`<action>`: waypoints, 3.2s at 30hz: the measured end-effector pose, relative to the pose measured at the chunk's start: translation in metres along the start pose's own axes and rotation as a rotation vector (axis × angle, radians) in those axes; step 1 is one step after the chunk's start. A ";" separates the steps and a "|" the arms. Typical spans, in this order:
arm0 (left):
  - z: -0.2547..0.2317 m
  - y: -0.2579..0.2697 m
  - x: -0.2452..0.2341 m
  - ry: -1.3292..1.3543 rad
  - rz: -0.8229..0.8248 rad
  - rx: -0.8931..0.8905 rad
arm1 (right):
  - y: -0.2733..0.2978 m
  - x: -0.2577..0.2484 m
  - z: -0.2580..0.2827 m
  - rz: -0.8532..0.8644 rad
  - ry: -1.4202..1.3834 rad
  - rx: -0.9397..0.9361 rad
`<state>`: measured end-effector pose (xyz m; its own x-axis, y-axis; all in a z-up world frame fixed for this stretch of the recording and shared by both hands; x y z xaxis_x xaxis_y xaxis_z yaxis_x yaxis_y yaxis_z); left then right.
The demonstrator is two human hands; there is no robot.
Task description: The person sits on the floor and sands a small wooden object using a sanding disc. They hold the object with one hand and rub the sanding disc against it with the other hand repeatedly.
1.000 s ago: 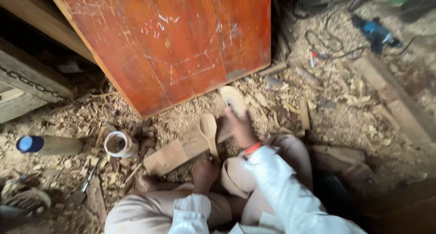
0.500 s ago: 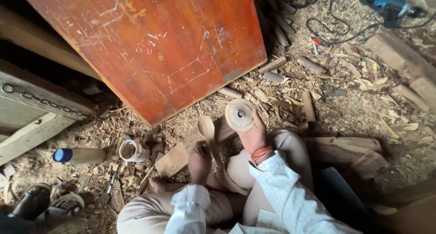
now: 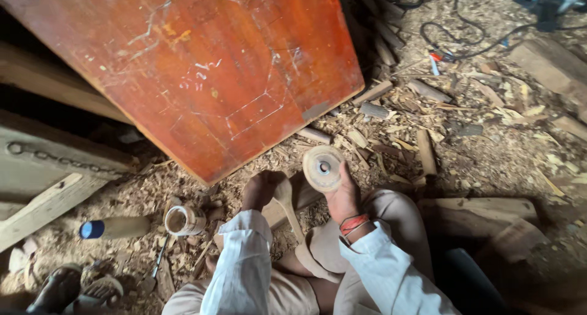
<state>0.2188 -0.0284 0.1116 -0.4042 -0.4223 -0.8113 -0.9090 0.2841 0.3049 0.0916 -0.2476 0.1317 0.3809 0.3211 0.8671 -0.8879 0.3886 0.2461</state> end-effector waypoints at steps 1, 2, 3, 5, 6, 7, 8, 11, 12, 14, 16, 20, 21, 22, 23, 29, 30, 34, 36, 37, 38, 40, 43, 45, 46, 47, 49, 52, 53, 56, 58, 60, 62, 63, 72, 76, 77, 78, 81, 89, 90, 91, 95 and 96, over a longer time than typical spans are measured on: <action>0.009 -0.002 0.003 0.055 -0.028 -0.020 | 0.000 0.002 0.001 -0.004 -0.006 0.012; 0.017 -0.001 0.007 0.111 -0.057 -0.039 | 0.003 0.004 0.003 -0.008 -0.012 0.023; 0.023 -0.003 0.008 0.163 -0.094 -0.049 | 0.002 0.008 0.005 -0.003 -0.022 0.028; 0.030 0.002 0.007 0.083 -0.205 -0.009 | 0.006 0.018 0.008 0.037 -0.073 0.064; 0.032 0.008 0.005 0.043 -0.259 0.013 | 0.011 0.023 0.010 0.057 -0.098 0.081; 0.034 0.014 0.001 0.034 -0.283 0.005 | 0.015 0.027 0.011 0.075 -0.092 0.092; 0.034 0.022 -0.005 0.025 -0.307 -0.004 | 0.022 0.032 0.010 0.094 -0.086 0.104; 0.022 0.036 -0.040 0.140 -0.351 0.002 | 0.034 0.048 0.011 0.222 -0.071 0.132; 0.017 0.043 -0.056 0.201 -0.360 0.002 | 0.037 0.053 0.009 0.275 -0.067 0.148; 0.001 0.065 -0.100 0.304 -0.544 0.246 | 0.044 0.058 0.007 0.293 -0.096 0.203; -0.010 0.096 -0.135 0.402 -0.614 0.284 | 0.051 0.059 0.005 0.287 -0.114 0.248; -0.039 0.144 -0.188 0.385 -0.699 0.055 | 0.044 0.061 0.013 0.268 -0.090 0.211; -0.046 0.157 -0.195 0.314 -0.757 0.013 | 0.043 0.060 0.011 0.263 -0.081 0.185; -0.055 0.171 -0.199 0.291 -0.844 0.090 | 0.043 0.056 0.011 0.254 -0.048 0.185; -0.065 0.182 -0.202 0.263 -0.924 0.175 | 0.043 0.053 0.010 0.241 -0.020 0.177; -0.069 0.196 -0.201 0.664 -1.040 0.245 | 0.045 0.049 -0.012 0.298 0.096 0.296; -0.062 0.194 -0.197 0.764 -1.049 0.220 | 0.049 0.049 -0.014 0.321 0.111 0.307; -0.026 0.180 -0.189 0.815 -1.093 -0.027 | 0.068 0.067 -0.011 0.499 0.321 0.487; -0.006 0.177 -0.185 0.832 -1.118 -0.083 | 0.093 0.076 -0.011 0.617 0.320 0.806; 0.004 0.172 -0.183 0.922 -1.057 -0.094 | 0.103 0.080 -0.012 0.681 0.352 0.832; 0.013 0.168 -0.179 1.011 -0.994 -0.104 | 0.115 0.083 -0.017 0.746 0.383 0.858; 0.025 0.158 -0.170 1.167 -0.820 -0.114 | 0.131 0.084 -0.025 0.724 0.413 0.891; 0.034 0.149 -0.142 1.355 -0.499 -0.161 | 0.144 0.066 -0.035 0.515 0.383 0.898; 0.032 0.143 -0.121 1.486 -0.297 -0.244 | 0.144 0.052 -0.038 0.450 0.351 0.871; 0.030 0.142 -0.112 1.559 -0.262 -0.278 | 0.142 0.045 -0.039 0.450 0.367 0.861; 0.027 0.137 -0.106 1.630 -0.226 -0.303 | 0.135 0.039 -0.041 0.457 0.383 0.845; 0.023 0.130 -0.096 1.723 -0.202 -0.346 | 0.124 0.026 -0.047 0.468 0.427 0.791; 0.017 0.127 -0.077 1.779 -0.231 -0.388 | 0.118 -0.002 -0.054 0.462 0.484 0.737; 0.017 0.125 -0.076 1.785 -0.234 -0.384 | 0.116 -0.008 -0.059 0.452 0.481 0.752; 0.016 0.124 -0.081 1.820 -0.214 -0.281 | 0.118 -0.021 -0.074 0.457 0.457 0.824; 0.012 0.123 -0.089 1.836 -0.160 -0.198 | 0.118 -0.023 -0.077 0.457 0.438 0.814; 0.007 0.123 -0.097 1.849 -0.081 -0.132 | 0.115 -0.018 -0.073 0.445 0.431 0.745; 0.006 0.127 -0.102 1.783 -0.163 -0.223 | 0.112 -0.011 -0.064 0.511 0.470 0.689; 0.006 0.129 -0.107 1.748 -0.203 -0.263 | 0.109 -0.005 -0.061 0.546 0.489 0.658; 0.000 0.155 -0.132 1.734 -0.475 -0.117 | 0.102 0.003 -0.049 0.534 0.601 0.652; -0.002 0.160 -0.134 1.763 -0.445 -0.098 | 0.103 0.005 -0.054 0.591 0.725 0.572; -0.002 0.161 -0.135 1.770 -0.448 -0.097 | 0.102 0.005 -0.054 0.575 0.803 0.586; -0.002 0.162 -0.135 1.778 -0.450 -0.095 | 0.102 0.006 -0.054 0.559 0.880 0.599; -0.004 0.170 -0.141 1.780 -0.444 0.055 | 0.097 0.015 -0.049 0.536 0.820 0.391; 0.004 0.209 -0.156 1.488 -0.553 0.002 | 0.090 0.011 -0.055 0.722 0.901 0.186; 0.006 0.216 -0.158 1.425 -0.588 0.000 | 0.085 0.012 -0.053 0.681 0.840 0.125; 0.008 0.223 -0.158 1.332 -0.635 -0.045 | 0.079 0.011 -0.050 0.591 0.893 0.064; 0.017 0.257 -0.138 1.156 -0.654 -0.302 | 0.079 0.016 -0.049 0.485 1.086 -0.075; 0.019 0.265 -0.130 1.160 -0.618 -0.384 | 0.082 0.018 -0.053 0.523 1.130 -0.088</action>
<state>0.0322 0.1175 0.2882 0.3940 -0.9181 -0.0428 -0.8648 -0.3861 0.3210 0.0395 -0.1638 0.1444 0.0344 0.9993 -0.0160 -0.9960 0.0329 -0.0828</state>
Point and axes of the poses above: each hand's wrist, its own y-axis away from the middle knuckle, its own x-axis out of the palm, z = x × y, the point moved 3 cm from there along -y, towards the middle knuckle, and after that the axes turned 5 degrees about -x, right-handed, at the moved point
